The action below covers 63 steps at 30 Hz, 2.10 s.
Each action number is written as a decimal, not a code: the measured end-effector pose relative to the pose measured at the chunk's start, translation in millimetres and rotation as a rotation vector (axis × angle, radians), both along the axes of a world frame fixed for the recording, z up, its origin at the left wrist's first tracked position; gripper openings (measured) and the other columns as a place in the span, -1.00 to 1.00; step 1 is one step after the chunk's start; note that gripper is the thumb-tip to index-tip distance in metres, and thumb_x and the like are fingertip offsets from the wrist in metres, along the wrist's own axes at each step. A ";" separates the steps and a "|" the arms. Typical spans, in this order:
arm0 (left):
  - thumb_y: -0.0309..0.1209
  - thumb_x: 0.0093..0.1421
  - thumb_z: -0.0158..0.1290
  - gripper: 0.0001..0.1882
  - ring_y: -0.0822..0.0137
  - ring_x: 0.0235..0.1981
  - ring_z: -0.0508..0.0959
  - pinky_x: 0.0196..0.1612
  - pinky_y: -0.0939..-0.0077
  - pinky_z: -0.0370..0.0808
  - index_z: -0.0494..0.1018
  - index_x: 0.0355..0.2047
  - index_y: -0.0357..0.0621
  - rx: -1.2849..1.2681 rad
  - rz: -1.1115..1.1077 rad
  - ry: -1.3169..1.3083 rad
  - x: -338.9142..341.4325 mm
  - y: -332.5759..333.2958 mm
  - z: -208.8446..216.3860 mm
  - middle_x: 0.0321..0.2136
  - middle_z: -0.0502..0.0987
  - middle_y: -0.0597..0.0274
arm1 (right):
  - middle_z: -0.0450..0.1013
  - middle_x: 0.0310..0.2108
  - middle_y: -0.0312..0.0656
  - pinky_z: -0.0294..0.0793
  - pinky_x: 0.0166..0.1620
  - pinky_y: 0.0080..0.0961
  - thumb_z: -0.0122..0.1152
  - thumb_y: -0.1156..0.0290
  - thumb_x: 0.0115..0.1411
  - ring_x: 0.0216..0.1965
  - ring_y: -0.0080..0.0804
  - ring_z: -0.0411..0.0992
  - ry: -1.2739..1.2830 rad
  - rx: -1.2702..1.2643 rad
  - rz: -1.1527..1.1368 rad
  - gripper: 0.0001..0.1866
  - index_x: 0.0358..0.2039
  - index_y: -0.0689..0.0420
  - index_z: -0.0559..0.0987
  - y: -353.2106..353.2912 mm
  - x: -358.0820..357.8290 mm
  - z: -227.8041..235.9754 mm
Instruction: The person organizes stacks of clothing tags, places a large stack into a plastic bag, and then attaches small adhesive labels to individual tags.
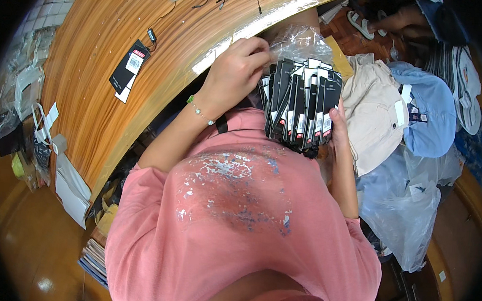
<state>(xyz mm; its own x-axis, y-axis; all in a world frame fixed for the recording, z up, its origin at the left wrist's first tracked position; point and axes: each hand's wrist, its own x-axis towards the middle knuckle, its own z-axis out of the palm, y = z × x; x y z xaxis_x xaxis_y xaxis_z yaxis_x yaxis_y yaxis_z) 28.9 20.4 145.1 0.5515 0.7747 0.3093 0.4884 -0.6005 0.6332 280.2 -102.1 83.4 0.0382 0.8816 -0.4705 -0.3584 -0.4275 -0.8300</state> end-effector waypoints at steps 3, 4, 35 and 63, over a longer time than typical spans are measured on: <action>-0.62 -0.07 -0.03 -0.65 0.16 -0.28 0.45 -0.24 0.38 0.44 0.51 -0.23 -0.11 -0.027 -0.015 0.172 2.2 -7.7 11.4 -0.30 0.41 0.17 | 0.22 0.07 -0.16 0.23 0.07 -0.53 0.29 0.01 -0.07 0.07 -0.40 0.22 0.024 -0.010 -0.003 -0.06 0.22 0.17 0.08 0.3 -1.6 0.7; -0.64 -0.06 -0.04 -0.62 0.14 -0.26 0.45 -0.23 0.37 0.43 0.51 -0.20 -0.09 -0.041 -0.011 0.236 4.8 -8.5 18.1 -0.29 0.41 0.16 | 0.22 0.07 -0.16 0.23 0.06 -0.54 0.29 0.03 -0.06 0.06 -0.40 0.23 0.035 -0.015 -0.002 -0.07 0.22 0.17 0.08 1.9 -1.8 1.1; -0.54 -0.07 0.06 -0.82 0.13 -0.36 0.52 -0.27 0.33 0.46 0.43 -0.39 -0.24 0.105 -0.464 0.313 115.5 79.4 -8.9 -0.48 0.48 0.05 | 0.21 0.07 -0.16 0.15 0.11 -0.52 0.25 0.26 0.00 0.07 -0.42 0.20 -0.044 0.021 0.027 -0.17 0.23 0.17 0.05 11.8 -9.8 15.8; -0.49 -0.03 0.03 -0.78 0.11 -0.28 0.49 -0.25 0.32 0.45 0.39 -0.31 -0.19 0.287 -0.465 0.312 80.1 59.7 37.1 -0.32 0.41 0.14 | 0.27 0.02 -0.17 0.18 0.09 -0.53 0.24 0.31 0.02 0.03 -0.43 0.24 -0.079 -0.098 0.138 -0.23 0.20 0.17 0.10 31.7 -19.7 43.4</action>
<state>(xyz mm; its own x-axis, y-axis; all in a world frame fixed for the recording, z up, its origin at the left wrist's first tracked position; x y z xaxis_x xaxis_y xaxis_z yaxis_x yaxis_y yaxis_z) 109.1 80.1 182.3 0.9087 0.3420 0.2395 0.2710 -0.9195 0.2846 260.5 -70.4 126.8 -0.0395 0.8311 -0.5547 -0.2266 -0.5481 -0.8051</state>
